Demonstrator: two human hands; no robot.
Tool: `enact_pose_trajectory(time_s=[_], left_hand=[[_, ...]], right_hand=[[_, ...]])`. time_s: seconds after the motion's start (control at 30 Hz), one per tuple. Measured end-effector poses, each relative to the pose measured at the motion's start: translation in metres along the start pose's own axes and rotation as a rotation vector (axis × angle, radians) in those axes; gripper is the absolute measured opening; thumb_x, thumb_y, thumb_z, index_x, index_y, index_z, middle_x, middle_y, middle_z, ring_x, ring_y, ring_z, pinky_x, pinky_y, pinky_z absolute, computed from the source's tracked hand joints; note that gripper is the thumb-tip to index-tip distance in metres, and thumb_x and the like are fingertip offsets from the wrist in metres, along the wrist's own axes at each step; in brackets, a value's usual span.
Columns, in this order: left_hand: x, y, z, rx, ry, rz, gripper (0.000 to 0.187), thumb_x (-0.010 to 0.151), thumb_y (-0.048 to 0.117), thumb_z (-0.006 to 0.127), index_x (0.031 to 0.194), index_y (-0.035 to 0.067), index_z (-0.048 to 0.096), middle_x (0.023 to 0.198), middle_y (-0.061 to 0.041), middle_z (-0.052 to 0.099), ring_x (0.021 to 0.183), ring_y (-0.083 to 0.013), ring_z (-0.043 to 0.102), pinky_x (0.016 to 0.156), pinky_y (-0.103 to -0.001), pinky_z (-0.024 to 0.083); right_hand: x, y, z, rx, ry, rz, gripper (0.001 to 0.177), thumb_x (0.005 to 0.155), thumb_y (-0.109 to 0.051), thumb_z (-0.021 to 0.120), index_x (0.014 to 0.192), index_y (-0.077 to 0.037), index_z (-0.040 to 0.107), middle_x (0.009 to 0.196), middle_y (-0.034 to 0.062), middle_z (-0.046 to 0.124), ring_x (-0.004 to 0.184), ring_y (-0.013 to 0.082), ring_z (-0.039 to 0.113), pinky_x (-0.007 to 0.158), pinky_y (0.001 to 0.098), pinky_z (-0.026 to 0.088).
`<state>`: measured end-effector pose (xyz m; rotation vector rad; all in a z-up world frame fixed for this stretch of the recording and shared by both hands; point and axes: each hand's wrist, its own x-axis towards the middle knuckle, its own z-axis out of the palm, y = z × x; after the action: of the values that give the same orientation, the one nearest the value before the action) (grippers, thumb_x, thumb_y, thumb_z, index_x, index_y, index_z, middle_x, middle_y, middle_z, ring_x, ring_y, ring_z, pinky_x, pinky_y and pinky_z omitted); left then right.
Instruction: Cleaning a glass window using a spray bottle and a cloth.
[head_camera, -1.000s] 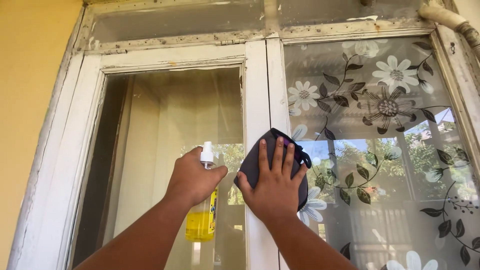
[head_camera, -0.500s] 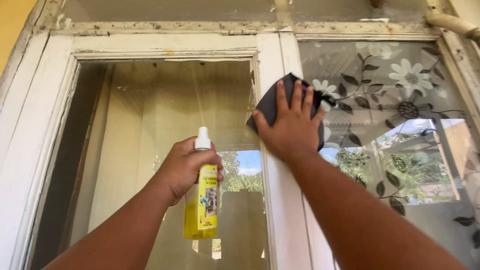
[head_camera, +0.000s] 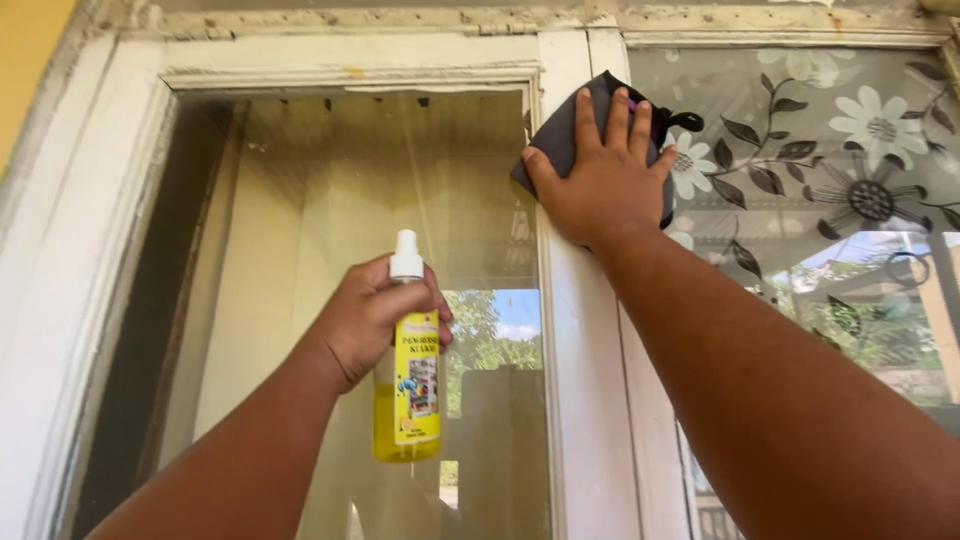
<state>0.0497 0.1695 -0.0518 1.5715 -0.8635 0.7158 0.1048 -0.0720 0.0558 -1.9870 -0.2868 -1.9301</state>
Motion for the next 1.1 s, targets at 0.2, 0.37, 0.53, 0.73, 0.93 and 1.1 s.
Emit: enact_pose_trajectory(time_s=[0.2,0.37,0.53,0.73,0.93,1.1], left_hand=[[0.001,-0.004,-0.002,-0.033,-0.010,0.075,0.010,0.084,0.005,0.059,0.092,-0.002,0.058,0.079,-0.017,0.068,0.069,-0.0262,0.072,0.067,-0.044,0.064],[-0.005,-0.004,0.004,-0.025,0.045,0.089,0.010,0.085,0.005,0.058,0.093,-0.001,0.057,0.080,-0.016,0.068,0.069,-0.0260,0.072,0.068,-0.044,0.064],[-0.009,-0.009,0.007,-0.014,0.081,0.142,0.010,0.086,0.005,0.059,0.094,-0.001,0.057,0.081,-0.016,0.068,0.070,-0.0253,0.071,0.069,-0.043,0.063],[-0.008,-0.011,0.003,-0.054,0.076,0.175,0.010,0.087,0.006,0.060,0.093,0.000,0.056,0.080,-0.016,0.067,0.069,-0.0254,0.071,0.069,-0.043,0.064],[-0.011,-0.011,0.002,-0.083,0.036,0.211,0.010,0.088,0.007,0.060,0.094,0.000,0.057,0.079,-0.015,0.066,0.068,-0.0249,0.070,0.067,-0.044,0.063],[-0.009,-0.011,0.002,-0.086,0.031,0.216,0.010,0.088,0.007,0.061,0.093,0.000,0.056,0.078,-0.015,0.066,0.067,-0.0247,0.071,0.065,-0.044,0.064]], right_hand=[[-0.042,0.005,-0.004,0.020,0.022,-0.041,0.094,0.091,-0.072,0.046,0.164,-0.019,0.021,0.170,0.0177,0.011,0.157,0.0387,0.005,0.115,0.0729,0.012],[-0.087,0.009,-0.005,0.009,0.035,-0.049,0.094,0.092,-0.069,0.049,0.164,-0.016,0.021,0.169,0.0223,0.013,0.155,0.0422,0.007,0.114,0.0735,0.013],[-0.110,0.010,-0.006,-0.006,0.019,-0.017,0.094,0.091,-0.067,0.051,0.163,-0.015,0.021,0.168,0.0232,0.014,0.155,0.0438,0.007,0.112,0.0742,0.013],[-0.093,0.004,-0.010,-0.019,-0.019,-0.012,0.097,0.088,-0.066,0.052,0.164,-0.016,0.018,0.168,0.0232,0.011,0.154,0.0440,0.006,0.113,0.0735,0.013],[-0.044,-0.001,-0.004,-0.008,-0.032,-0.010,0.097,0.090,-0.067,0.050,0.165,-0.019,0.014,0.171,0.0200,0.007,0.156,0.0425,0.004,0.116,0.0733,0.011],[-0.024,-0.002,-0.002,-0.026,-0.038,0.020,0.093,0.093,-0.064,0.047,0.166,-0.021,0.011,0.171,0.0191,0.005,0.157,0.0406,-0.001,0.117,0.0732,0.008]])
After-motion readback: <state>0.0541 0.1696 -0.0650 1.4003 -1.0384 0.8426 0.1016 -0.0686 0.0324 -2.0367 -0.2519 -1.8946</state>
